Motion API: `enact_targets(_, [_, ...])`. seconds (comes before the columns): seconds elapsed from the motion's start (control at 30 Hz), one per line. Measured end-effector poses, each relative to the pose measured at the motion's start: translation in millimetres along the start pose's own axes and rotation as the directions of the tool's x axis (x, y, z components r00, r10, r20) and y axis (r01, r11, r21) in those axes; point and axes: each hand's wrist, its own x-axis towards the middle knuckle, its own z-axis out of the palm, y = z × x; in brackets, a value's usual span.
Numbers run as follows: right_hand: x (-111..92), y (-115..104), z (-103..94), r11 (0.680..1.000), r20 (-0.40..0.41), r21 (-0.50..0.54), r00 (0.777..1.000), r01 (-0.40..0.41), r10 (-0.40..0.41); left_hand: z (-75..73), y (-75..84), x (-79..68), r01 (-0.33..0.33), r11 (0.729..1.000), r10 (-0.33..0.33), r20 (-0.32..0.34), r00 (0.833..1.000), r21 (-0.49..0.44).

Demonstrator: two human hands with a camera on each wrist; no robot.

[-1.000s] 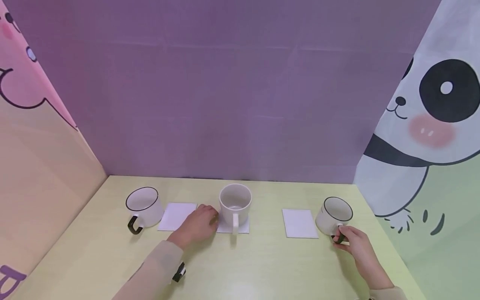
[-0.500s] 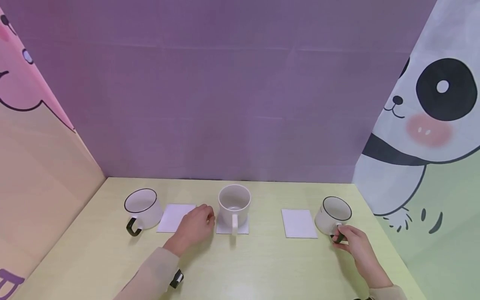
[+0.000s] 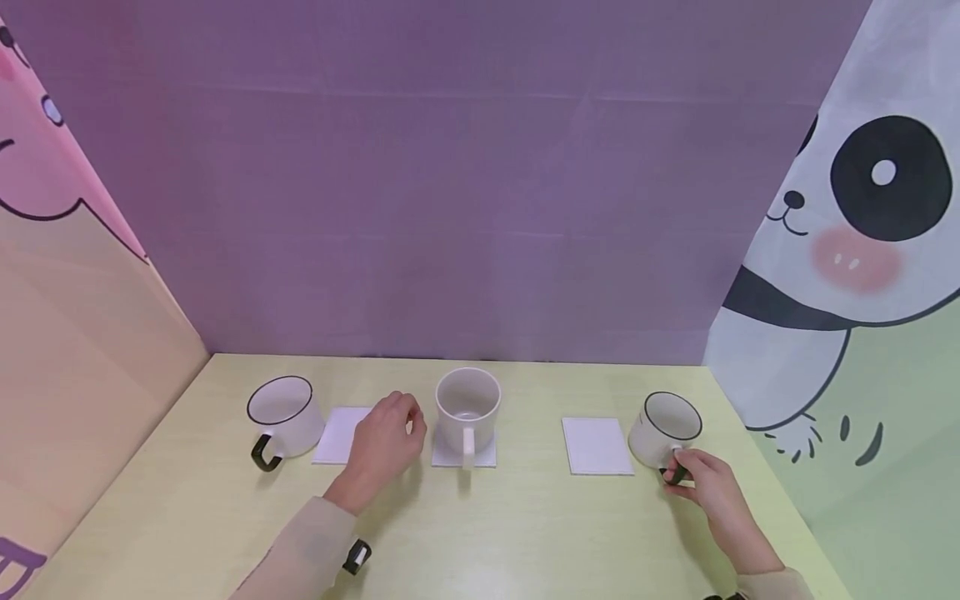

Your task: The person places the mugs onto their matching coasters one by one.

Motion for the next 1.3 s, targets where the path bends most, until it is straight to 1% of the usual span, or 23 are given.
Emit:
enact_targets(0.1, [-0.3, -0.3, 0.3, 1.000, 0.000, 0.000, 1.000, 0.006, -0.006, -3.2, 3.1, 1.7, 0.013, 1.000, -0.014, -0.027, 1.000, -0.013])
enact_targets(0.23, [-0.8, -0.9, 0.5, 1.000, 0.001, 0.000, 1.000, 0.003, -0.003, -8.2, 8.3, 3.3, 0.016, 0.999, -0.018, -0.047, 0.999, -0.037])
enact_targets(0.37, [-0.9, -1.5, 0.3, 1.000, 0.000, -0.007, 1.000, -0.003, 0.003, -12.1, 14.7, 5.0, -0.009, 0.999, 0.005, -0.070, 0.998, -0.048])
enact_targets(0.5, [-1.0, -1.7, 0.1, 1.000, -0.002, -0.012, 1.000, -0.005, 0.005, -14.3, 20.6, 6.2, -0.044, 0.997, 0.038, -0.109, 0.993, -0.061])
enact_targets(0.73, [-1.5, -2.4, 1.1, 1.000, -0.005, -0.013, 1.000, -0.007, 0.006, -15.4, 30.1, 8.2, -0.126, 0.988, 0.108, -0.182, 0.977, -0.088])
enact_targets(1.0, [-1.8, -4.2, 3.2, 1.000, -0.001, -0.008, 1.000, -0.012, 0.012, -25.2, 42.3, 10.1, -0.192, 0.978, 0.172, -0.203, 0.964, -0.085])
enact_targets(1.17, [-1.9, -5.3, 3.3, 1.000, -0.010, -0.010, 1.000, -0.006, 0.006, -29.1, 49.8, 12.7, -0.251, 0.964, 0.226, -0.228, 0.947, -0.091])
enact_targets(1.3, [-2.3, -5.8, 2.9, 1.000, -0.009, -0.010, 1.000, -0.008, 0.008, -27.2, 56.6, 14.0, -0.287, 0.952, 0.253, -0.254, 0.934, -0.107])
